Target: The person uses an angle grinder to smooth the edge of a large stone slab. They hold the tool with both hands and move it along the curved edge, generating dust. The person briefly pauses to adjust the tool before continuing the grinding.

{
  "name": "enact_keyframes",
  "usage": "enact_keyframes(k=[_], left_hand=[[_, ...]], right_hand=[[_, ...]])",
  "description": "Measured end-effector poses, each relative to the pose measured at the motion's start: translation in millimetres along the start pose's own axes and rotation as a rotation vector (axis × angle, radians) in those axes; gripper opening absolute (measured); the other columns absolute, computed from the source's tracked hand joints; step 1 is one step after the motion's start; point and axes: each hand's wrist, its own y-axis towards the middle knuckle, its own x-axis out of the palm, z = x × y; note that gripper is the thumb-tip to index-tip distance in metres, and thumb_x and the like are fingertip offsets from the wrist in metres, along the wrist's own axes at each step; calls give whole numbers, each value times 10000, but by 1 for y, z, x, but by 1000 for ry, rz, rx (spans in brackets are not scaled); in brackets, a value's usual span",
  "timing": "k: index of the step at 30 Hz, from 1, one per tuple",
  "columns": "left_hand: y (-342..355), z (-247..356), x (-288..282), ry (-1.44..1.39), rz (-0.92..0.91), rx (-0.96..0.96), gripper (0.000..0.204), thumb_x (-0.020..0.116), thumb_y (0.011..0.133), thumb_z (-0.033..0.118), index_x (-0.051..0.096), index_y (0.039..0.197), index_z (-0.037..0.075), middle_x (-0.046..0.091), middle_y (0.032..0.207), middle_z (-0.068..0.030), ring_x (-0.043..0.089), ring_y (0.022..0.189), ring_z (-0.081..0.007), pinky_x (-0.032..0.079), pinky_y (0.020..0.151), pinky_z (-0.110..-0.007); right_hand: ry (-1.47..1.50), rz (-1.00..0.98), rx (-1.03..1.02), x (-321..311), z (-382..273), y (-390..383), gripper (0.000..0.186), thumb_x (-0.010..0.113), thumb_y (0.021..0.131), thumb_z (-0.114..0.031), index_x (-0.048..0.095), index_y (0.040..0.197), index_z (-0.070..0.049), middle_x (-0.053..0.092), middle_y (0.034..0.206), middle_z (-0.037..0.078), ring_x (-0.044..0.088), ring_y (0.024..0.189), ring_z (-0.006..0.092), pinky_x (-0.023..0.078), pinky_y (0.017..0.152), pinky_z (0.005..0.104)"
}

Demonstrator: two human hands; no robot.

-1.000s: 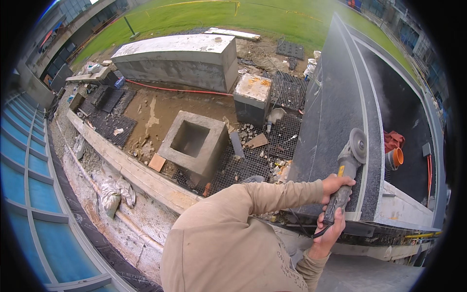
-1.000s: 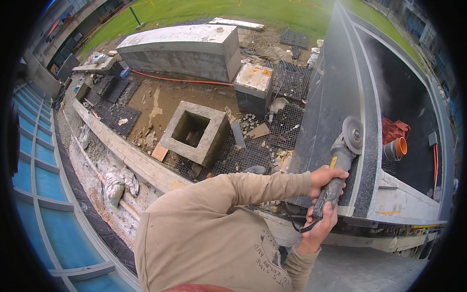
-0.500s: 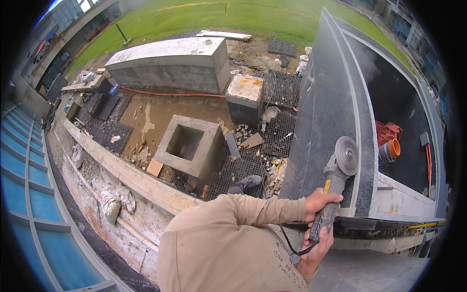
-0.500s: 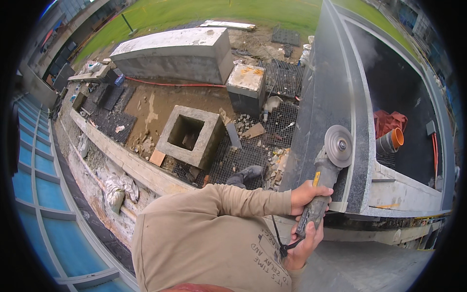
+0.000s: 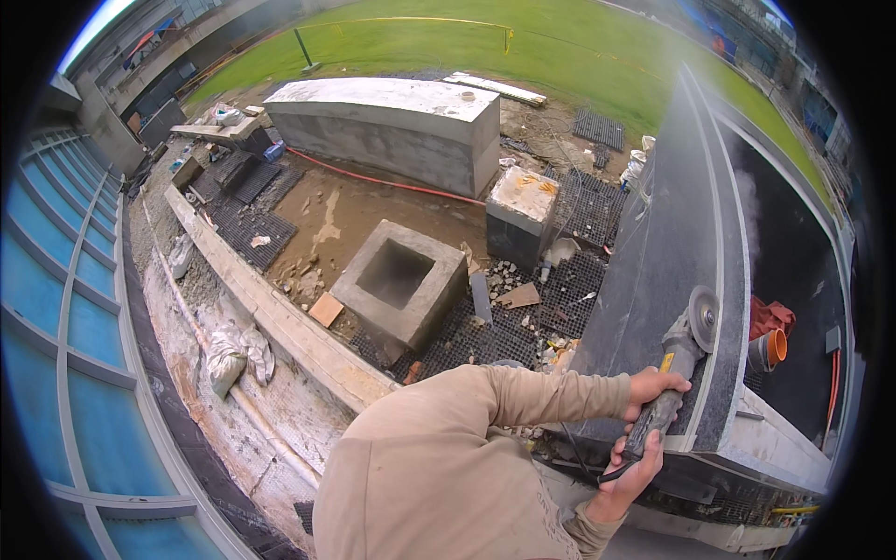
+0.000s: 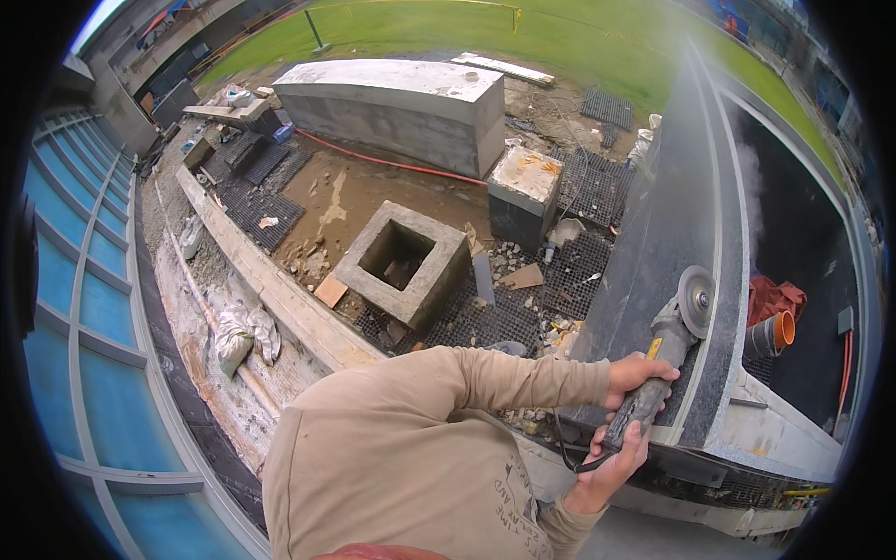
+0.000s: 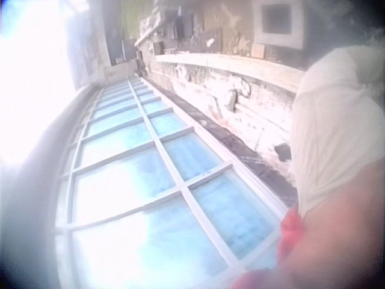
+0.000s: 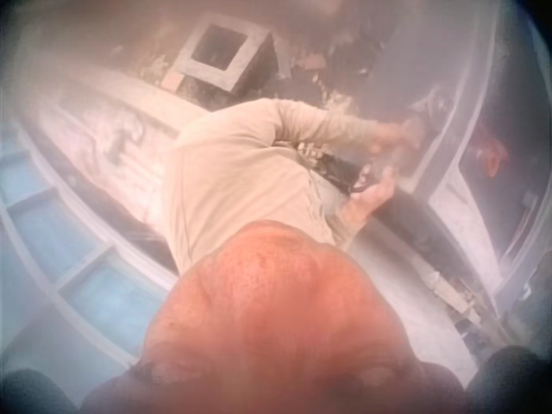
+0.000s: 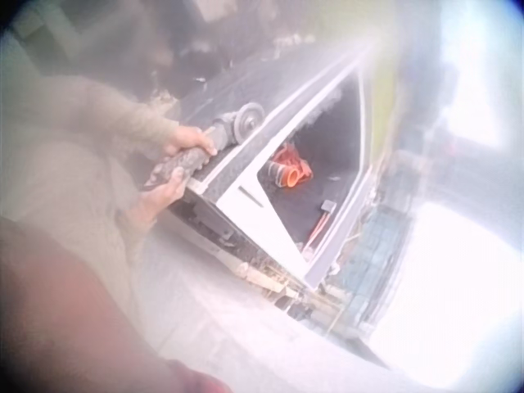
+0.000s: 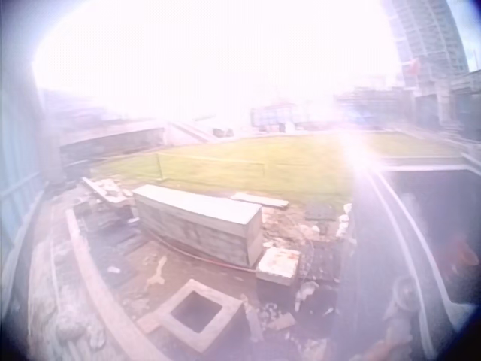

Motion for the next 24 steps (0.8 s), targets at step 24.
enact_keyframes(k=[24], left_hand=[[-10,-24,3,5,33,20,384,750,852,261,534,1049,12,611,839,-120,652,698,-232,565,602,-405]], right_hand=[[11,-70,9,-17,-5,-19,431,533,1024,-321,490,1254,40,610,918,139,559,602,122,379,427,201]])
